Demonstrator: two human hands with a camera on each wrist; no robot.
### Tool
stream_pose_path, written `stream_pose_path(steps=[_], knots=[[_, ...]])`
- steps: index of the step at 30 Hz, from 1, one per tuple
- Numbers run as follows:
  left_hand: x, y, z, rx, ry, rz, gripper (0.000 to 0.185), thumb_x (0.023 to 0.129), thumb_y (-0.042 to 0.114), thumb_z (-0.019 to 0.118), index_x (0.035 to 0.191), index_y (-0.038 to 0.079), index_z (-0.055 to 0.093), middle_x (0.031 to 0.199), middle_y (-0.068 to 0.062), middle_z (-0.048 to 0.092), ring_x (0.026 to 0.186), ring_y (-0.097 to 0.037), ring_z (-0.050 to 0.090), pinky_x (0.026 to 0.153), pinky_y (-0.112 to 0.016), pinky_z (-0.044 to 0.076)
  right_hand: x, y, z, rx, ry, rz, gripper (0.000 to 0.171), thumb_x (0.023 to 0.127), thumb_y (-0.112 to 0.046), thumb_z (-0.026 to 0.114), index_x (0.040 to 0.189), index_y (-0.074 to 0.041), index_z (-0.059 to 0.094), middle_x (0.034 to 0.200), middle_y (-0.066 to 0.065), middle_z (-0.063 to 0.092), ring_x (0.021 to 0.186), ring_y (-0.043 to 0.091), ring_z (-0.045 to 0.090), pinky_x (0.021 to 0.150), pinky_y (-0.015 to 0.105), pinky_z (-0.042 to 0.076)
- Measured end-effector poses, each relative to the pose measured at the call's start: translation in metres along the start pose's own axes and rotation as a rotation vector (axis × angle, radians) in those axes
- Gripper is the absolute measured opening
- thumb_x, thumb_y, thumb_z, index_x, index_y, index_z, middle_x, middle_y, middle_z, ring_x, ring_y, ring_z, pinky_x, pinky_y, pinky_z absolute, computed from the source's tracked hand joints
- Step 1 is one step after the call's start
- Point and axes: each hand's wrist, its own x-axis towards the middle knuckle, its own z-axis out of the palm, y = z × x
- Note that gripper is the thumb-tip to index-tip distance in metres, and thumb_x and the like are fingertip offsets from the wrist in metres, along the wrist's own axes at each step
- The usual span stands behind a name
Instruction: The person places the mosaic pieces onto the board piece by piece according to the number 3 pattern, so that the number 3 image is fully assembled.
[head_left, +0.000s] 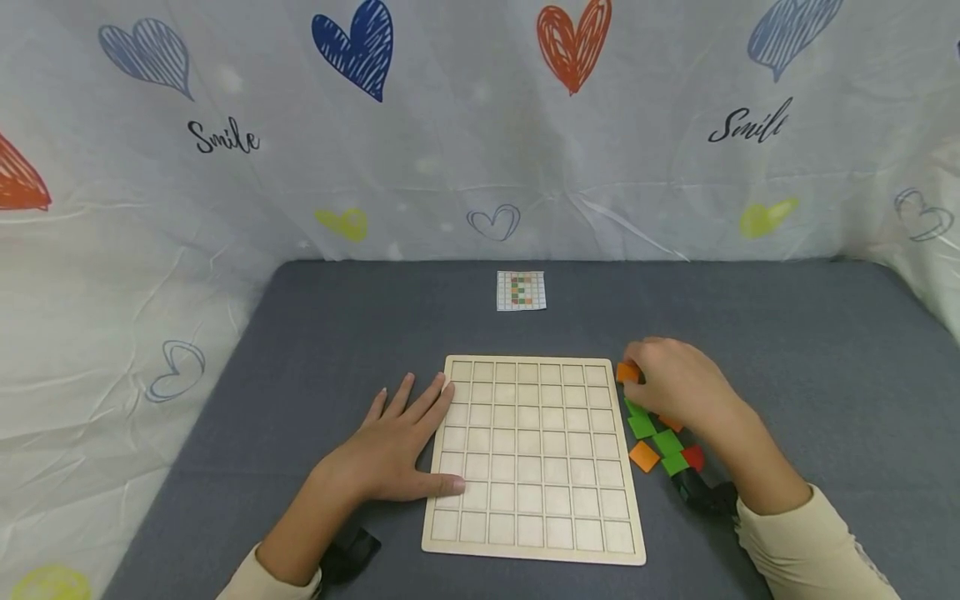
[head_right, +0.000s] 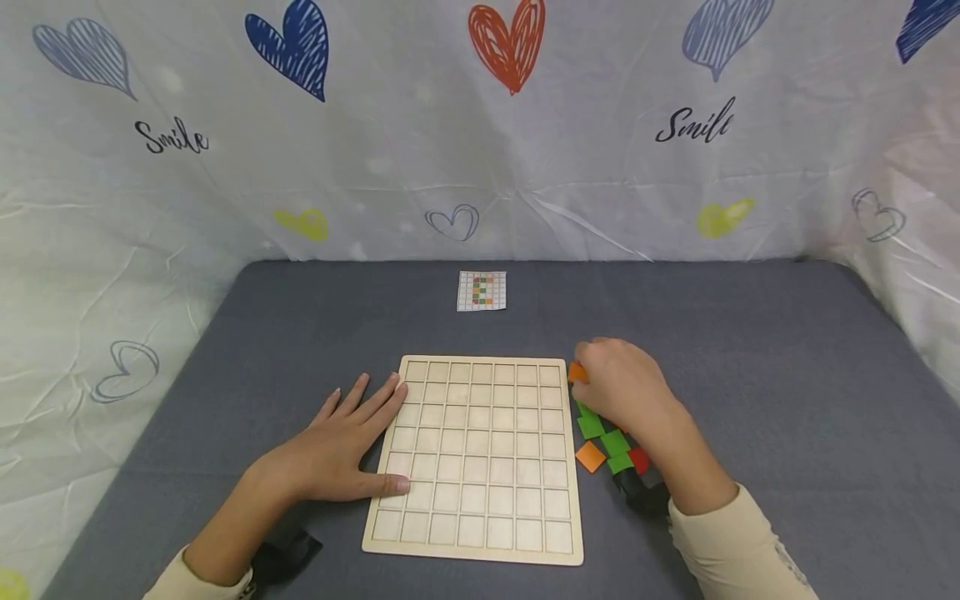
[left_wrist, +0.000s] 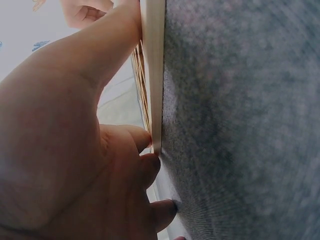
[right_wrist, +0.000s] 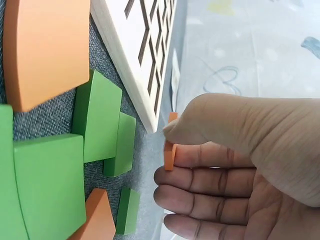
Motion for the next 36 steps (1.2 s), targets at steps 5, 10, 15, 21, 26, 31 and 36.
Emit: stream_pose_path(steps=[5,10,15,21,26,31,36], knots=[[0.0,-0.001,0.001,-0.002,-0.003,-0.001,0.104,0.069,0.079,0.043,0.146,0.024,0.0,0.15,0.005,-0.006,0.134,-0.03,-0.009,0.102,-0.056,0.002,0.001,-0.002,0.001,0.015,0.014,-0.032,0.016,0.072,-0.009,0.062,0.063,-0.014,0.05,0.06,-0.002,0.039,0.054,0.013,0.036,0.047,0.026,0.029],[0.0,-0.001,0.002,-0.016,-0.004,0.0,0.104,0.069,0.079,0.044,0.146,0.025,0.0,0.15,0.006,-0.006,0.134,-0.029,-0.01,0.102,-0.056,0.001,0.002,-0.005,0.002,0.03,0.014,-0.05,0.004,0.075,-0.012,0.063,0.074,-0.011,0.059,0.067,-0.002,0.048,0.06,0.013,0.041,0.051,0.027,0.034],[0.0,-0.001,0.001,-0.022,-0.002,-0.002,0.104,0.069,0.079,0.045,0.146,0.025,0.0,0.15,0.006,-0.006,0.134,-0.029,-0.01,0.102,-0.056,0.001,0.003,-0.008,0.003,0.012,0.027,-0.069,0.006,0.074,-0.01,0.065,0.074,-0.012,0.059,0.067,-0.002,0.048,0.061,0.014,0.041,0.052,0.027,0.035],[0.0,0.0,0.0,-0.018,-0.002,-0.003,0.104,0.069,0.079,0.045,0.146,0.025,-0.001,0.15,0.006,-0.006,0.134,-0.029,-0.01,0.102,-0.056,0.001,0.005,-0.016,0.003,0.008,0.035,-0.098,0.011,0.072,-0.01,0.067,0.071,-0.013,0.056,0.064,-0.004,0.044,0.061,0.015,0.04,0.051,0.027,0.033],[0.0,-0.001,0.0,-0.009,0.0,-0.004,0.104,0.069,0.079,0.044,0.146,0.025,-0.001,0.15,0.006,-0.006,0.134,-0.029,-0.01,0.102,-0.056,0.001,0.009,-0.024,0.005,0.008,0.034,-0.112,0.012,0.072,-0.009,0.066,0.069,-0.013,0.055,0.064,-0.003,0.042,0.06,0.015,0.038,0.05,0.027,0.031],[0.001,-0.001,0.002,-0.007,-0.001,-0.01,0.105,0.068,0.08,0.043,0.146,0.025,-0.001,0.15,0.006,-0.007,0.134,-0.028,-0.01,0.102,-0.056,0.001,0.013,-0.033,0.007,0.004,0.02,-0.121,0.016,0.075,-0.012,0.068,0.068,-0.013,0.054,0.064,-0.003,0.041,0.059,0.014,0.037,0.049,0.027,0.03],[0.001,-0.002,0.002,-0.004,-0.001,-0.01,0.105,0.068,0.08,0.043,0.146,0.026,-0.001,0.15,0.007,-0.007,0.134,-0.027,-0.011,0.102,-0.055,0.001,0.016,-0.042,0.009,-0.006,0.017,-0.131,0.022,0.076,-0.012,0.067,0.063,-0.016,0.049,0.063,-0.004,0.04,0.059,0.014,0.036,0.048,0.026,0.029]])
